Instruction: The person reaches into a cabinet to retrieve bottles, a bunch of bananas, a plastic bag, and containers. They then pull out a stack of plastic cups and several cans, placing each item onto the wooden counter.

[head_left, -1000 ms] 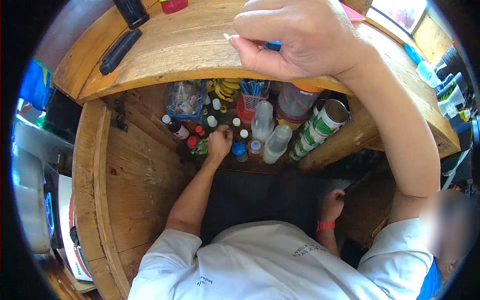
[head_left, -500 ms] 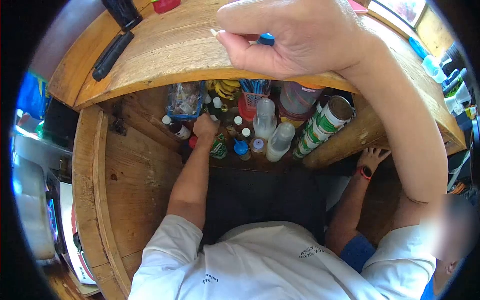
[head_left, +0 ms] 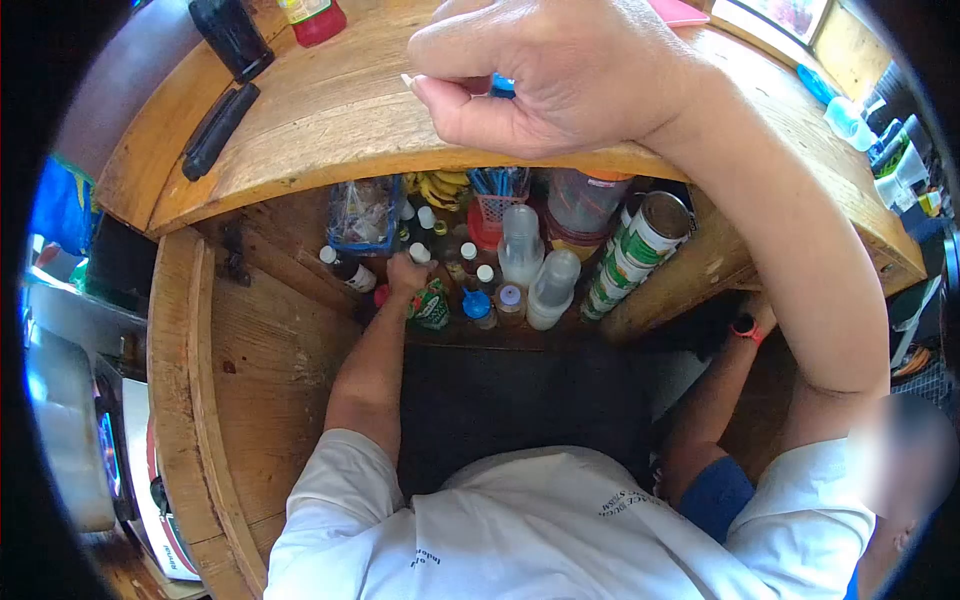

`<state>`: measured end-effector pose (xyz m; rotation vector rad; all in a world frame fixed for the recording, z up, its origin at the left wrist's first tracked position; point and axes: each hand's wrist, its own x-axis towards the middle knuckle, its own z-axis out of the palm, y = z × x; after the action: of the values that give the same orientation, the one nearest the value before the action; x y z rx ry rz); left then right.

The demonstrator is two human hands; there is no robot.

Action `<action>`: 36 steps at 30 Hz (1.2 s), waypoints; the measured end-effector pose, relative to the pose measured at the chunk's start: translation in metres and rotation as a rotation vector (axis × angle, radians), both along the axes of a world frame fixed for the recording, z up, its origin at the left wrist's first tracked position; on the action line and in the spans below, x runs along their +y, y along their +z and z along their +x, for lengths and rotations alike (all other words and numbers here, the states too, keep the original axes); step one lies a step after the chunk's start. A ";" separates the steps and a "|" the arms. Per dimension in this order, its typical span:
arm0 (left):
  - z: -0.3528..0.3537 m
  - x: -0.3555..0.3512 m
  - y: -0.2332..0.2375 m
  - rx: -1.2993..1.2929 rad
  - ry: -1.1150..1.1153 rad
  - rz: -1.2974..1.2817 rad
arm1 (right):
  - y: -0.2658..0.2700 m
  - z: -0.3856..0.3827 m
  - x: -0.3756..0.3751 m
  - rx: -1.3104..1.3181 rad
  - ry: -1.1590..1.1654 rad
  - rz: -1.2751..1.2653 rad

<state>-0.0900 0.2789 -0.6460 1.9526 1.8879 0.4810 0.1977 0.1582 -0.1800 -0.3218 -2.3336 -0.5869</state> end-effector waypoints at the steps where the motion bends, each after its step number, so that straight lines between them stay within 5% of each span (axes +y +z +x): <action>1: -0.001 -0.004 -0.001 -0.002 -0.004 0.002 | -0.001 0.000 -0.001 0.010 0.007 -0.018; 4: -0.004 -0.006 -0.005 -0.141 -0.113 0.151 | 0.000 0.000 -0.002 -0.006 -0.047 0.053; 18: -0.002 -0.115 0.153 -0.263 -0.204 0.478 | 0.000 -0.001 -0.004 0.043 0.034 -0.003; 23: -0.006 -0.170 0.242 -0.363 -0.262 0.515 | -0.008 -0.004 -0.002 0.022 -0.038 0.059; 28: -0.021 -0.215 0.346 -0.705 -0.400 0.280 | -0.010 -0.003 -0.001 0.053 -0.066 0.033; 36: -0.046 -0.237 0.495 -1.129 -0.736 0.721 | -0.011 -0.001 -0.006 0.127 -0.097 -0.032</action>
<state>-0.1356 0.0419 -0.1506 1.8481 0.2647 1.6760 0.1970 0.1519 -0.1910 -0.4751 -2.2169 -0.5601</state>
